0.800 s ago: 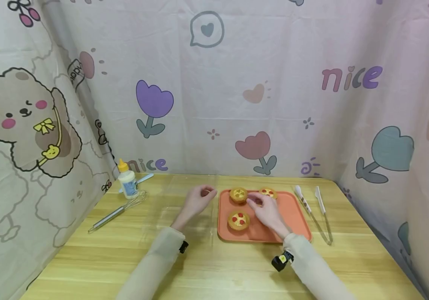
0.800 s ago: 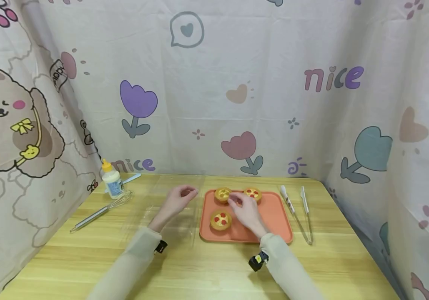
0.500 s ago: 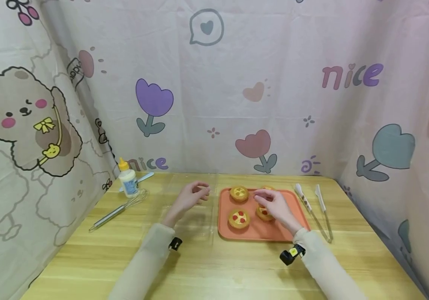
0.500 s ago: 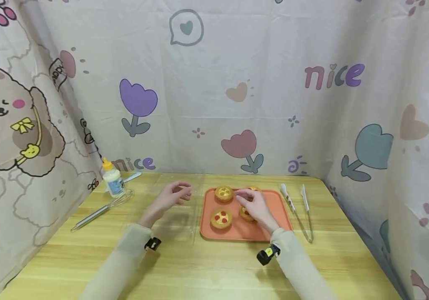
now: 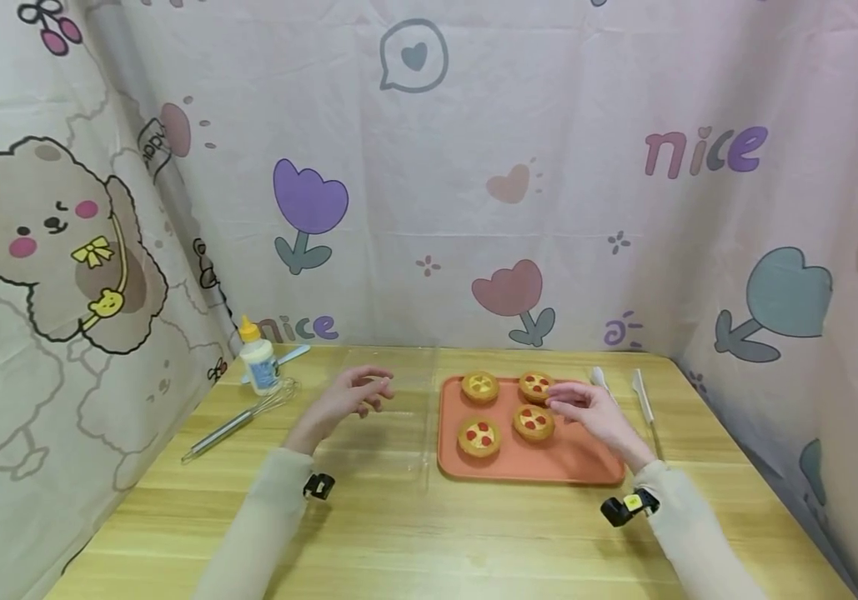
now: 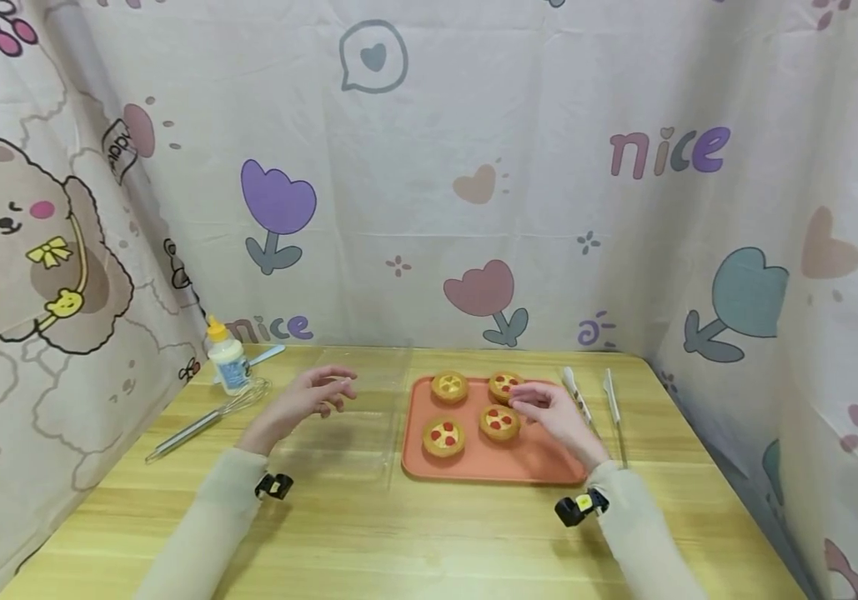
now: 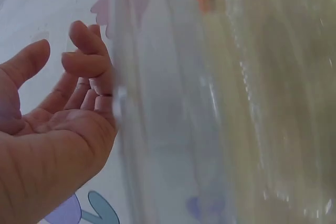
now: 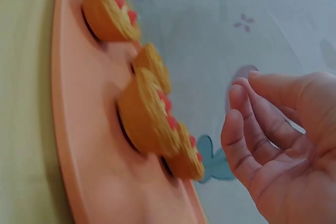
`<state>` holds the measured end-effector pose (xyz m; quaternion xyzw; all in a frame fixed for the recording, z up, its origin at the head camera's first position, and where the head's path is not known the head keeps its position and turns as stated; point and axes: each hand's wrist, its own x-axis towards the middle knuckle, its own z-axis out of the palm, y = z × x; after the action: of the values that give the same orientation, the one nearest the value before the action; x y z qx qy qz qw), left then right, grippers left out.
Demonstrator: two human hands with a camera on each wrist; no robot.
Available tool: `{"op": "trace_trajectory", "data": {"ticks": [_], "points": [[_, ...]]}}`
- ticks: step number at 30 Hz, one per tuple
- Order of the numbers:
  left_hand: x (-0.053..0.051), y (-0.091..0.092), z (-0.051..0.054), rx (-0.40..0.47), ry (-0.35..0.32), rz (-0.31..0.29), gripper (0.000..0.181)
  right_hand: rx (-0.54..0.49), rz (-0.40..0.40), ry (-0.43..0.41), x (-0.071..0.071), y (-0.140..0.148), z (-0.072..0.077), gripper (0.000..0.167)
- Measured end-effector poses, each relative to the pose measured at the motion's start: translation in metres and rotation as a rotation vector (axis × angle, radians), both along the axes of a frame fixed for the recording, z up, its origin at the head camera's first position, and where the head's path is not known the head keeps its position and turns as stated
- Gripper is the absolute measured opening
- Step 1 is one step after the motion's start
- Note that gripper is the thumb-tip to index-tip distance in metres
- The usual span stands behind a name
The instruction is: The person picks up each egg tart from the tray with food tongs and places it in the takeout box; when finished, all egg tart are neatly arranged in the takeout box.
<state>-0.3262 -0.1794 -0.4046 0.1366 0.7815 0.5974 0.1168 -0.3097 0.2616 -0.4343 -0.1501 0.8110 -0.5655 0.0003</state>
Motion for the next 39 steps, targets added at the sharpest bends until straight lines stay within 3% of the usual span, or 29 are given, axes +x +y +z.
{"op": "trace_trajectory", "data": {"ticks": [12, 26, 39], "points": [[-0.001, -0.041, -0.001, -0.031, 0.001, 0.075, 0.039, 0.005, -0.024, 0.01, 0.01, 0.042, 0.003, 0.04], [0.001, -0.082, -0.013, -0.047, 0.018, 0.12, 0.041, 0.167, -0.111, -0.001, 0.013, 0.085, -0.009, 0.045], [0.007, -0.106, -0.022, -0.144, 0.061, 0.131, 0.048, 0.247, -0.179, -0.028, 0.022, 0.117, -0.019, 0.045]]}}
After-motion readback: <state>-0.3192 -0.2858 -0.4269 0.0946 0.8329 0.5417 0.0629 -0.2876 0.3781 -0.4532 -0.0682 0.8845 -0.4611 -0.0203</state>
